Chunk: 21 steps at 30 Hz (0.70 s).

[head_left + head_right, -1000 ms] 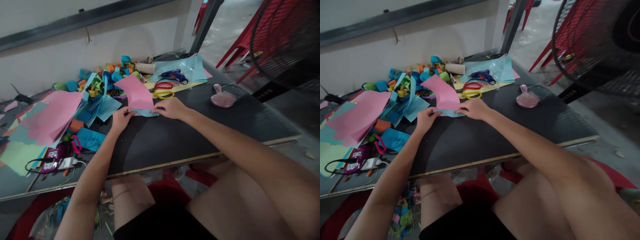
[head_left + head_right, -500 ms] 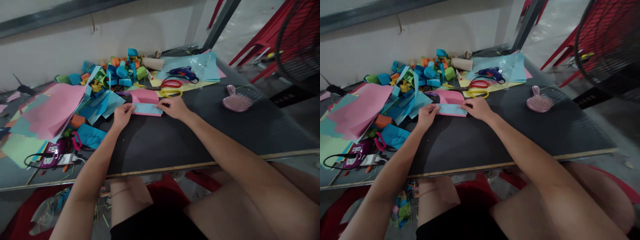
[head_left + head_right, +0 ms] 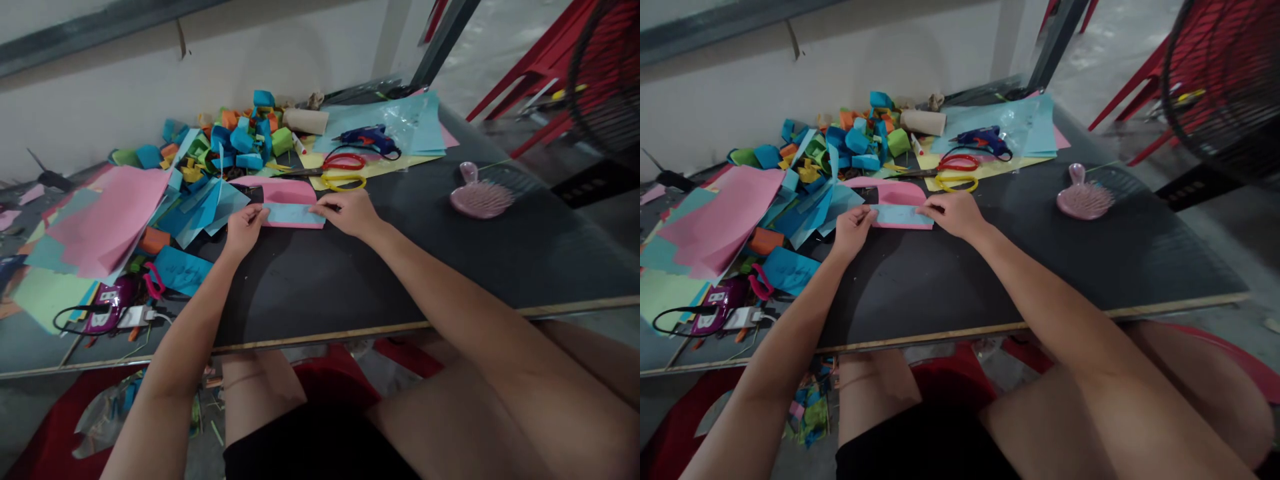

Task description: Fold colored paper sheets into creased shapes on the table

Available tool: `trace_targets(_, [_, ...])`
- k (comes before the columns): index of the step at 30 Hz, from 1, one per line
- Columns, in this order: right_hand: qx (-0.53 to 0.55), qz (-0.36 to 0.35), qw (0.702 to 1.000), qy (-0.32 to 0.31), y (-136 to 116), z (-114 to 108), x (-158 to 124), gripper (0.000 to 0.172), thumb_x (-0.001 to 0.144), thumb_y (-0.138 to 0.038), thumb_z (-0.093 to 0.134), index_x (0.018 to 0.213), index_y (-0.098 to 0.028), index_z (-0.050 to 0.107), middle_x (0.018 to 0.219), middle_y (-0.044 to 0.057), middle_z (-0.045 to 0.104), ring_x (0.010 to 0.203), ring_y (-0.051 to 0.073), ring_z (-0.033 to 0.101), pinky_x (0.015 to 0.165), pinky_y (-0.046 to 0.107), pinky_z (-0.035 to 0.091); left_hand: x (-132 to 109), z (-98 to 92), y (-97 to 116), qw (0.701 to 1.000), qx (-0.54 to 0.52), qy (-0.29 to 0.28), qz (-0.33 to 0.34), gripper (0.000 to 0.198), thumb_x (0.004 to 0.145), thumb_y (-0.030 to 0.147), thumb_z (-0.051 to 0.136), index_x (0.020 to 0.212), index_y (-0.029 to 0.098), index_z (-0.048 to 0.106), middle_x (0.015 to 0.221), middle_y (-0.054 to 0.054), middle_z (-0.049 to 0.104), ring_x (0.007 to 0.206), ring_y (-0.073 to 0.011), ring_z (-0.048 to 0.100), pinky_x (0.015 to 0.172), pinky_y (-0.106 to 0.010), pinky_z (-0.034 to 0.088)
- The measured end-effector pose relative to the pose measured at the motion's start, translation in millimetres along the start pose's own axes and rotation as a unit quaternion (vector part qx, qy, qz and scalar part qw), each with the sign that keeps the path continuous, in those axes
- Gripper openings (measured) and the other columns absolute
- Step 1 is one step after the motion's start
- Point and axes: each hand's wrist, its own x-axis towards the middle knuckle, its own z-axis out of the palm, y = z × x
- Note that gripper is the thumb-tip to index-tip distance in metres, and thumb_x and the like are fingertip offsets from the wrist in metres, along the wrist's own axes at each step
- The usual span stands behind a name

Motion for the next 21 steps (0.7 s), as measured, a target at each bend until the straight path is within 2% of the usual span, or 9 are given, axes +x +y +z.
trace_targets(12, [0.015,-0.001,1.000,-0.021,-0.6,-1.3,-0.6,0.042,0.094,-0.059,0.051,0.093,-0.028,0.079,0.082,0.002,0.076,0.068,0.017,0.065,0.064,0.029,0.042,1.0,-0.1,-4.8,1.000,-0.016,-0.012,0.001,0.026,0.086,0.035,0.062,0.100,0.015,0.070,0.094,-0.007,0.075,0.088,-0.0173,0.069,0.084,-0.030,0.056])
trace_targets(17, [0.040,0.013,0.998,-0.039,4.8,2.3,0.3,0.041,0.092,-0.058,0.054,0.090,-0.025,0.079,0.079,0.003,0.075,0.066,0.016,0.063,0.064,0.029,0.042,0.9,0.2,-5.9,1.000,0.008,0.007,-0.012,0.022,0.084,0.032,0.064,0.094,0.014,0.071,0.089,-0.007,0.075,0.084,-0.0184,0.069,0.079,-0.030,0.055])
trace_targets(21, [0.056,0.014,0.994,-0.088,9.2,5.3,2.5,0.037,0.091,-0.054,0.058,0.087,-0.023,0.078,0.078,0.003,0.075,0.064,0.015,0.062,0.063,0.029,0.041,-2.9,-3.9,-1.9,0.998,0.054,-0.022,-0.029,0.015,0.080,0.027,0.065,0.085,0.015,0.072,0.079,-0.005,0.073,0.073,-0.0168,0.068,0.071,-0.028,0.053])
